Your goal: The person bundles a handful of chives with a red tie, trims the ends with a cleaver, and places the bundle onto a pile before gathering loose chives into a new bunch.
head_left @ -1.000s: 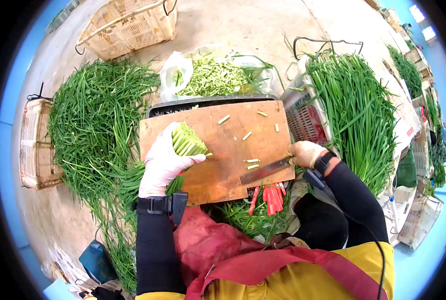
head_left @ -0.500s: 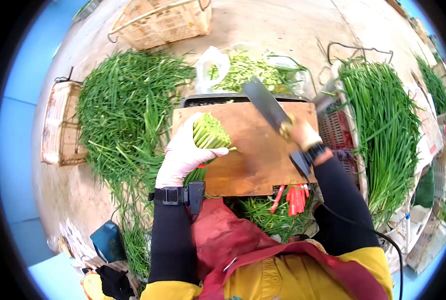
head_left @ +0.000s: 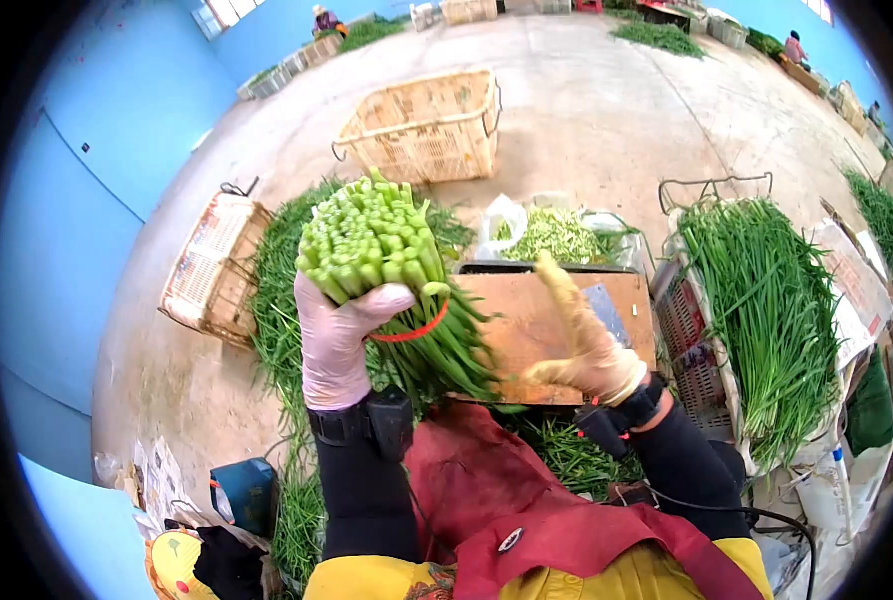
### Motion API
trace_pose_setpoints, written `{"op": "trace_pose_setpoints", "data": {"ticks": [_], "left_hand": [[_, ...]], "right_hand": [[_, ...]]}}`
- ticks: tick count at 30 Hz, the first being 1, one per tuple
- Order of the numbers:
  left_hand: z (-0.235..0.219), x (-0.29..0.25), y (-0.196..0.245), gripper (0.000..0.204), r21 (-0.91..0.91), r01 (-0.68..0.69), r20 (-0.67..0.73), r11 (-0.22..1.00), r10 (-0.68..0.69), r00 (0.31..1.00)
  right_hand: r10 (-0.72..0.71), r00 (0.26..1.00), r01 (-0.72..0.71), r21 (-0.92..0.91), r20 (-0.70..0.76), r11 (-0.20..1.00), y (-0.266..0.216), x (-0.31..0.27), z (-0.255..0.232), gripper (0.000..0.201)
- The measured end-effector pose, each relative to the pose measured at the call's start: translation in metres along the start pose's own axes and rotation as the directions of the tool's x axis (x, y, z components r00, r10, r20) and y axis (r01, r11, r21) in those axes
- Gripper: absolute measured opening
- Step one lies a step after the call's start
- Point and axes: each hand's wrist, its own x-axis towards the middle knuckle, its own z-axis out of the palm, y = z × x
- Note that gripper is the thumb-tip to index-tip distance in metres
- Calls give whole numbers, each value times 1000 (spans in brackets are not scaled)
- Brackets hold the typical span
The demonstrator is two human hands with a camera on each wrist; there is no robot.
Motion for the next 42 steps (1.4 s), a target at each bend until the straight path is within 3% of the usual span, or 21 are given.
{"op": "trace_pose_setpoints", "data": {"ticks": [2, 4, 6, 9, 10, 12, 14, 15, 18, 20, 21, 22, 24, 26, 30, 31, 33, 36, 37, 40, 42], "left_hand": [[-4, -24, -5, 67, -256, -90, -145, 962, 54, 988], [8, -45, -7, 65, -537, -144, -174, 832, 57, 983], [11, -54, -17, 65, -555, -180, -78, 812, 164, 983], [31, -70, -16, 67, -595, -85, -56, 799, 64, 996], [42, -74, -9, 89, -541, -20, -106, 841, -45, 993], [43, -76, -13, 110, -678, 65, 210, 732, 109, 972], [45, -92, -46, 127, -636, 180, 219, 751, -48, 975], [40, -99, -97, 130, -711, 248, 246, 658, -98, 964], [75, -135, -76, 130, -677, 372, 352, 635, -164, 922], [66, -137, -98, 124, -697, 398, 389, 597, -152, 909], [63, -135, -104, 121, -666, 445, 403, 599, -214, 890], [65, -135, -101, 118, -632, 493, 417, 598, -274, 867], [72, -146, -101, 113, -623, 519, 433, 585, -294, 852], [76, -147, -114, 113, -656, 543, 478, 524, -268, 836], [90, -150, -99, 111, -582, 537, 409, 611, -351, 843], [87, -150, -113, 111, -577, 564, 476, 590, -318, 820], [84, -149, -118, 111, -575, 587, 490, 569, -334, 805], [86, -151, -122, 111, -575, 631, 538, 521, -340, 771], [87, -151, -123, 111, -578, 650, 571, 494, -325, 754], [88, -152, -118, 113, -574, 667, 549, 475, -380, 744], [86, -151, -112, 114, -570, 678, 556, 464, -390, 734]], "right_hand": [[66, 997, -58, -163, 40, 985, -53, 14, 7, 125], [91, 993, -95, 51, 77, 994, -74, 11, 11, 123], [120, 990, -131, 191, 70, 973, -93, -9, 9, 110], [189, 982, -173, 418, 4, 892, -98, -50, 18, 98], [193, 981, -173, 411, -7, 895, -104, -60, 18, 98], [269, 962, -213, 463, -57, 860, -119, -73, 17, 95], [278, 955, -216, 398, -106, 892, -130, -85, 18, 93], [279, 953, -221, 355, -122, 908, -131, -89, 20, 93], [256, 953, -208, 268, -160, 941, -130, -102, 25, 91], [320, 942, -335, 262, 99, 905, -135, -104, 10, 88], [386, 903, -375, -91, 188, 922, -116, -110, -5, 83], [432, 888, -445, 57, 158, 894, -137, -104, -22, 76], [385, 920, -384, 34, -75, 923, -125, -94, -35, 72], [176, 958, -205, -111, -225, 973, -142, -77, -35, 70], [204, 953, -182, 119, -222, 976, -137, -46, -21, 56], [207, 953, -185, 117, -223, 976, -130, -41, -19, 56], [312, 905, -214, 324, -288, 921, -119, -34, -16, 36], [287, 864, -229, 185, -414, 956, -123, -31, -29, 19], [108, 859, -126, -2, -500, 992, -112, -30, -40, 17], [145, 744, -52, 160, -652, 986, -106, -39, -72, 16], [279, 917, -331, -152, -284, 931, -100, -66, -102, 16]]}}
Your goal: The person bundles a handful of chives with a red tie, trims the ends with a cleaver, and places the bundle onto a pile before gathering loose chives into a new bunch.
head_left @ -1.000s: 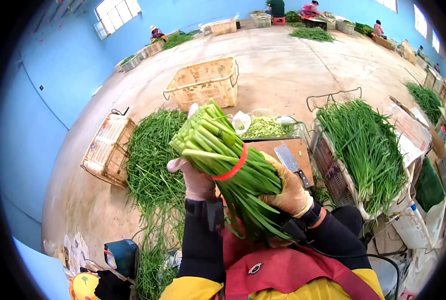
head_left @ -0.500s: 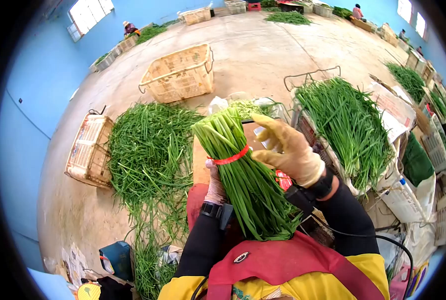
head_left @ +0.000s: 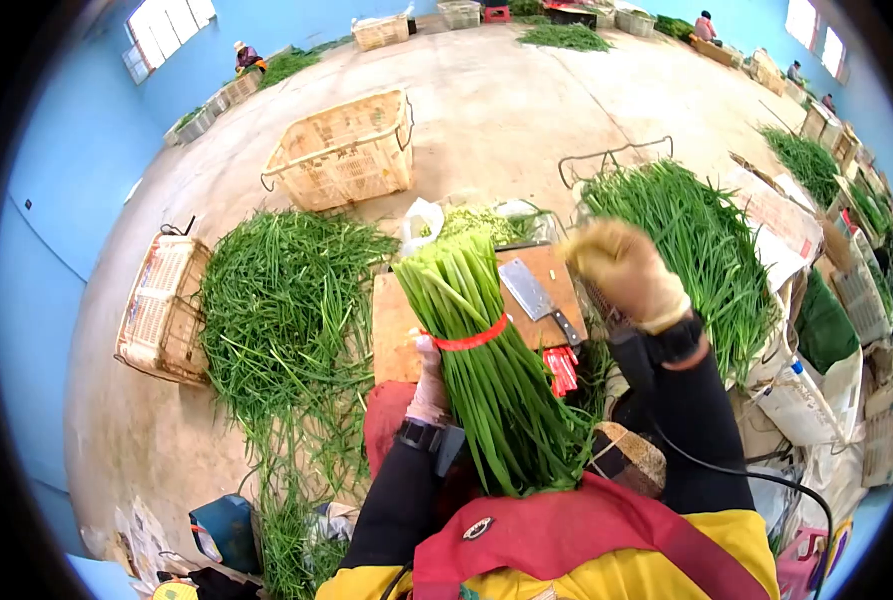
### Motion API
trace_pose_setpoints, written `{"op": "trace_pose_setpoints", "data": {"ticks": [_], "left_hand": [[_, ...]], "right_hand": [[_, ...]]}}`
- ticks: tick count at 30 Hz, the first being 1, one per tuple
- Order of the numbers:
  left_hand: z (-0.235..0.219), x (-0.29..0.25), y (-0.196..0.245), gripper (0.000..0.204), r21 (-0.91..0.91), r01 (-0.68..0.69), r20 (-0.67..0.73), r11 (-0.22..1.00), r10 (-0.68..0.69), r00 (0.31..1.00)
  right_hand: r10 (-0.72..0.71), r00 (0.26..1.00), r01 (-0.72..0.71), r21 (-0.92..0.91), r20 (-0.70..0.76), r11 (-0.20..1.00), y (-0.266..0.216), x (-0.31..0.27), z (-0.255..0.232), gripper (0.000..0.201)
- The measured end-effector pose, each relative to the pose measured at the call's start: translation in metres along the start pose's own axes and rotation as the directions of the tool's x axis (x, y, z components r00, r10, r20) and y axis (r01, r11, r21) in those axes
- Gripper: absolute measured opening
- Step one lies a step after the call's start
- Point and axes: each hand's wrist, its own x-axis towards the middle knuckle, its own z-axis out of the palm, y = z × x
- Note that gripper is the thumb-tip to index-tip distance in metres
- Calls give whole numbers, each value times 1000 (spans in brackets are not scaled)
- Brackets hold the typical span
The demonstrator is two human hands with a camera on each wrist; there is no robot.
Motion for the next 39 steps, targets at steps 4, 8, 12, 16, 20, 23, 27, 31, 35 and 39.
{"op": "trace_pose_setpoints", "data": {"ticks": [4, 8, 12, 16, 20, 23, 27, 31, 35, 39], "left_hand": [[0, 8, -6, 114, -15, 11, 54, 1000, -10, 998], [14, 6, -8, 113, -46, 64, 55, 997, -62, 997], [12, 6, -11, 113, 27, 32, 46, 999, -33, 998], [8, 0, -12, 113, -30, 35, 90, 999, -33, 995], [2, 1, -5, 113, -27, 5, -1, 1000, -5, 1000], [3, 2, -6, 113, 51, 48, 7, 998, -48, 999], [-4, 3, -14, 110, 49, 79, 25, 996, -81, 996], [11, -4, -8, 108, 66, 5, 42, 998, -8, 999], [10, -9, -7, 110, 81, 47, 51, 996, -52, 997], [25, -11, -8, 106, 122, 45, 35, 992, -50, 998]], "right_hand": [[108, 954, -81, -106, 279, 991, -10, -26, -7, 36], [-112, 994, 111, -34, -8, 993, -28, -10, 33, 37], [-312, 935, 287, -157, -169, 945, -14, 17, 53, 23], [-141, 926, 115, -94, -350, 989, 11, 27, 6, 14], [74, 967, -28, -184, 246, 982, 38, -17, -1, 60], [-66, 983, 41, 148, 170, 988, -16, -22, 34, 90], [-229, 973, 229, 3, -16, 973, -37, -2, 73, 89], [-135, 988, 151, 266, -77, 952, -44, -1, 87, 72], [-150, 958, 226, 323, -246, 919, -20, -3, 100, 51], [-236, 911, 298, 146, -339, 943, -21, -3, 106, 49]]}}
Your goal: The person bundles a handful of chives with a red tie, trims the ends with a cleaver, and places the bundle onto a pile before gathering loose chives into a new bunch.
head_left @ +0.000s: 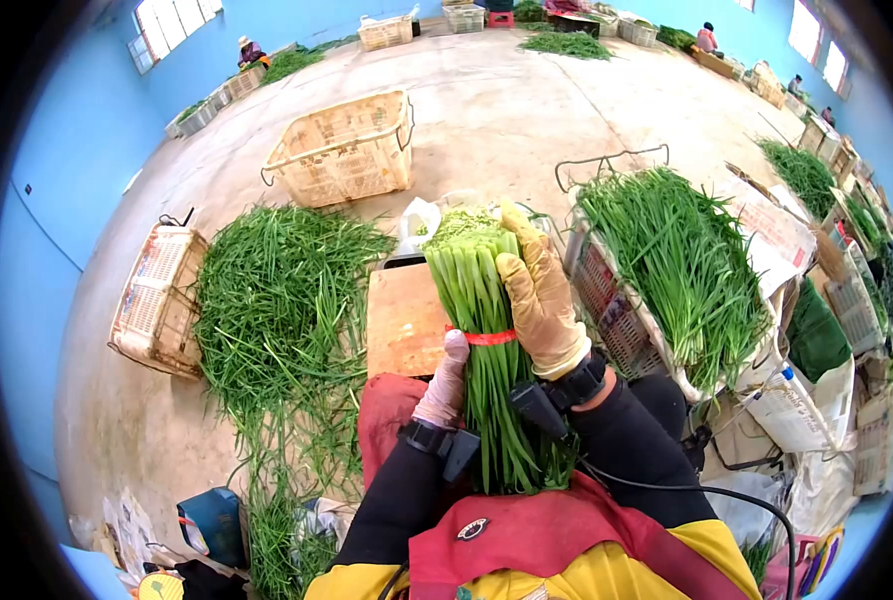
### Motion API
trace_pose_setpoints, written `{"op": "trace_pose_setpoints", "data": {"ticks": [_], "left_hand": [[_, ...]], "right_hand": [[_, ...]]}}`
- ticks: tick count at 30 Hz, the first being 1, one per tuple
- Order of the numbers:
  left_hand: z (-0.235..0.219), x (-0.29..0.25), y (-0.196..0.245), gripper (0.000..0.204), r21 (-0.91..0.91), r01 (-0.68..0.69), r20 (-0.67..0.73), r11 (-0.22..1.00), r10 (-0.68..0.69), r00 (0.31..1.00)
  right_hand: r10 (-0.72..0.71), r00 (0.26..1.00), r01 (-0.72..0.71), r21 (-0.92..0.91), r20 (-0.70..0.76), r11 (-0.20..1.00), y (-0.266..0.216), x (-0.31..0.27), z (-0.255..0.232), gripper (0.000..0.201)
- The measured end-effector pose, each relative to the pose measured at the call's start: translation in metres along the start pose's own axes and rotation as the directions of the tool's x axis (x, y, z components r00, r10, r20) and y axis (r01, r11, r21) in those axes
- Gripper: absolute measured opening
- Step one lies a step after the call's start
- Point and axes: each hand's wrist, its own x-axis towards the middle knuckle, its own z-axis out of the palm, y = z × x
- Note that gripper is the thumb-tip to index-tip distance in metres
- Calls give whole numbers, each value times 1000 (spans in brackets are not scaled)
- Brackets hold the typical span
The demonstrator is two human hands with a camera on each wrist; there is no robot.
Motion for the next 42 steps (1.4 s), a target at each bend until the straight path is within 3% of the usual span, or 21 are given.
{"op": "trace_pose_setpoints", "data": {"ticks": [5, 8, 11, 13, 14, 15, 17, 19, 21, 22, 23, 25, 26, 27, 29, 33, 37, 38, 39, 41, 42], "left_hand": [[-8, 6, -7, 104, -6, -8, -32, 1000, 8, 999], [5, 8, 1, 95, -4, -35, -20, 999, 35, 999], [2, 18, 3, 71, -62, -61, -24, 996, 60, 998], [-27, 37, -12, 48, -15, -116, -156, 993, 112, 981], [15, 21, 15, 74, 51, -92, -95, 994, 97, 991], [8, 32, 10, 74, 46, -96, -92, 994, 100, 991], [-10, 57, -8, 29, 183, -252, -282, 950, 296, 912], [0, 56, -9, 30, 217, -279, -251, 935, 330, 910], [2, 51, -5, 46, 356, -314, -125, 880, 378, 917], [10, 39, 16, 70, 408, -275, 27, 870, 290, 957], [24, 26, 40, 92, 371, -109, 2, 922, 117, 993], [-14, 48, 47, 106, 523, -333, 225, 785, 250, 942], [-19, 36, 46, 114, 498, -248, 173, 831, 185, 967], [-19, 34, 42, 114, 499, -249, 171, 830, 187, 967], [-17, 33, 24, 114, 491, -137, 275, 860, -3, 961], [3, 19, 4, 104, 190, 13, 177, 982, -47, 983], [20, 20, 11, 96, 163, 55, 157, 985, -81, 984], [22, 18, 13, 96, 161, 53, 160, 986, -79, 984], [23, 16, 16, 98, 214, 11, 180, 977, -50, 982], [24, 10, 18, 101, 319, -73, 219, 945, 1, 976], [23, 7, 12, 101, 276, -12, 201, 961, -46, 979]], "right_hand": [[68, 992, -81, 127, 104, 989, 17, 3, -6, 52], [218, 973, -231, 232, 80, 945, -1, 1, -18, 62], [117, 988, -122, 41, 98, 992, 14, -17, -39, 85], [272, 937, -309, 159, 220, 938, 21, -45, -46, 110], [243, 926, -262, 28, 289, 965, 16, -57, -46, 113], [228, 907, -205, -102, 354, 974, 11, -69, -46, 116], [390, 855, -443, 91, 342, 892, 2, -87, -30, 118], [484, 802, -595, 397, 350, 698, 14, -85, -31, 114], [486, 804, -594, 410, 343, 692, 16, -80, -48, 111], [435, 838, -545, 455, 329, 705, 17, -77, -55, 90], [413, 845, -534, 490, 339, 689, 17, -74, -64, 86], [449, 825, -564, 527, 342, 635, 9, -74, -75, 84], [444, 820, -572, 538, 361, 619, 10, -76, -77, 81], [442, 820, -572, 539, 363, 618, 15, -79, -75, 81], [455, 760, -650, 541, 464, 534, 24, -89, -70, 80], [518, 736, -674, 539, 435, 505, 25, -102, -65, 87], [601, 639, -765, 477, 480, 432, 66, -119, -85, 80], [514, 754, -638, 644, 409, 423, 71, -125, -85, 76], [624, 693, -700, 544, 361, 464, 72, -122, -92, 68], [537, 767, -622, 613, 351, 487, 74, -123, -92, 54], [423, 807, -583, 665, 412, 466, 75, -119, -95, 47]]}}
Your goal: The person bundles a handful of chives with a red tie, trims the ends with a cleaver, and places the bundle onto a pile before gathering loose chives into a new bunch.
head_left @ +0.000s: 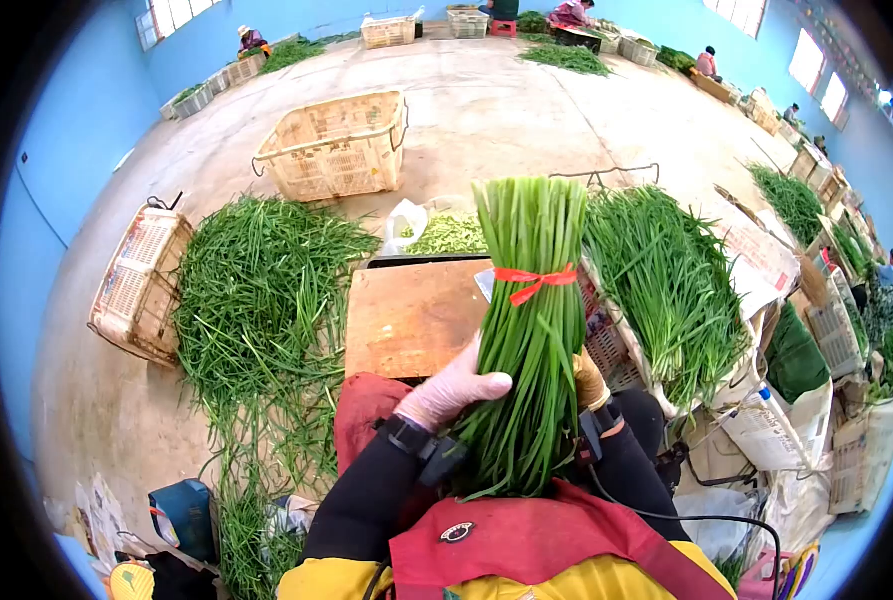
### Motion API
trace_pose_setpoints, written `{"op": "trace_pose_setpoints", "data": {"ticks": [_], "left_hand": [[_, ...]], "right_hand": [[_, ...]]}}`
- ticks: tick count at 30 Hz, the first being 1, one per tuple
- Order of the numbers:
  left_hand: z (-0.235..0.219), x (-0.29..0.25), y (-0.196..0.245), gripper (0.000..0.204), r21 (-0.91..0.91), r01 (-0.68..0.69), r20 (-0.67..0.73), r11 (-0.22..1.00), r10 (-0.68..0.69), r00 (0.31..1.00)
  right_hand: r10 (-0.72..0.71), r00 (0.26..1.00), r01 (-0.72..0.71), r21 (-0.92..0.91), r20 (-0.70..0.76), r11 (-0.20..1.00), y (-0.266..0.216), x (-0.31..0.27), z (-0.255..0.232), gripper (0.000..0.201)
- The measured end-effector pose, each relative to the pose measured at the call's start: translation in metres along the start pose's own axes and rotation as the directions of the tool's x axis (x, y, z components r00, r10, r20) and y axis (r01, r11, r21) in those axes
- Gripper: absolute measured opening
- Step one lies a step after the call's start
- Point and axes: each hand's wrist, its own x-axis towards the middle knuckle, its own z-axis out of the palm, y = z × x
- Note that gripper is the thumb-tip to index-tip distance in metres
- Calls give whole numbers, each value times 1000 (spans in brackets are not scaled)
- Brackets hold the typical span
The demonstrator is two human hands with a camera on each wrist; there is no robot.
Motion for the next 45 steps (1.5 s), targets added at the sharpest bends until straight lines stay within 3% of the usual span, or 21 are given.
{"op": "trace_pose_setpoints", "data": {"ticks": [1, 2, 3, 5, 9, 14, 15, 19, 22, 23, 25, 26, 27, 29, 31, 34, 38, 40, 41, 43, 45], "left_hand": [[3, -4, -8, 101, -58, 50, -5, 997, -51, 999], [7, -5, -12, 101, -58, 48, -10, 997, -49, 999], [11, -5, -16, 91, -86, 55, -42, 995, -59, 997], [12, -6, -18, 81, -120, 57, -79, 991, -66, 995], [6, -5, -14, 82, -137, 111, -8, 984, -113, 994], [3, -5, -15, 87, -162, 34, -24, 986, -38, 999], [0, -5, -17, 87, -162, 20, -41, 987, -27, 999], [-2, -5, -19, 83, -213, 21, -11, 977, -24, 1000], [1, -6, -20, 88, -168, 63, -2, 984, -64, 998], [2, -6, -19, 90, -152, 63, -4, 986, -65, 998], [5, -7, -16, 92, -132, 73, 8, 989, -73, 997], [8, -8, -14, 91, -127, 80, 10, 989, -79, 997], [11, -8, -13, 91, -123, 87, 12, 989, -86, 996], [13, -8, -12, 91, -139, 84, 18, 987, -82, 996], [14, -9, -12, 90, -156, 84, 18, 984, -82, 996], [15, -9, -13, 86, -96, 63, -13, 993, -65, 998], [14, -8, -17, 88, -148, 108, -6, 983, -111, 994], [13, -9, -18, 90, -152, 129, 3, 980, -130, 992], [12, -9, -19, 91, -142, 127, 14, 982, -126, 992], [10, -6, -17, 92, -124, 120, 34, 985, -116, 993], [12, -7, -18, 94, -128, 107, 43, 986, -102, 994]], "right_hand": [[-41, 991, 34, 60, 129, 998, -8, 4, 7, 41], [17, 999, -13, 100, -46, 995, -10, 0, 23, 38], [22, 999, -18, 99, -41, 995, -7, 0, 21, 38], [-16, 985, -21, -213, -170, 977, 0, 0, 16, 42], [15, 994, -35, -179, -112, 983, -20, -1, 30, 50], [1, 999, -19, -338, -53, 941, -50, -1, 58, 90], [-66, 998, 54, -525, -5, 850, -53, -1, 45, 98], [-427, 886, 416, -718, 182, 558, -123, 31, 72, 91], [-474, 772, 476, -879, 423, -9, -174, 51, 99, 66], [-477, 772, 471, -882, 420, -15, -183, 57, 107, 66], [-338, 824, 394, -889, 454, -234, -198, 66, 123, 62], [-330, 860, 316, -914, 390, -256, -200, 69, 128, 52], [-330, 861, 311, -914, 386, -260, -203, 70, 128, 52], [-291, 918, 266, -963, 269, -51, -207, 72, 126, 47], [-323, 893, 314, -948, 314, -55, -206, 73, 122, 40], [-264, 932, 301, -935, 247, 188, -207, 71, 119, 40], [-294, 920, 332, -915, 260, 231, -204, 69, 118, 35], [-295, 937, 306, -851, 188, 427, -203, 71, 111, 23], [-296, 937, 305, -851, 187, 427, -203, 70, 111, 23], [-169, 985, 154, -682, 45, 715, -205, 69, 115, 15], [-172, 982, 174, -680, 71, 713, -205, 70, 110, 13]]}}
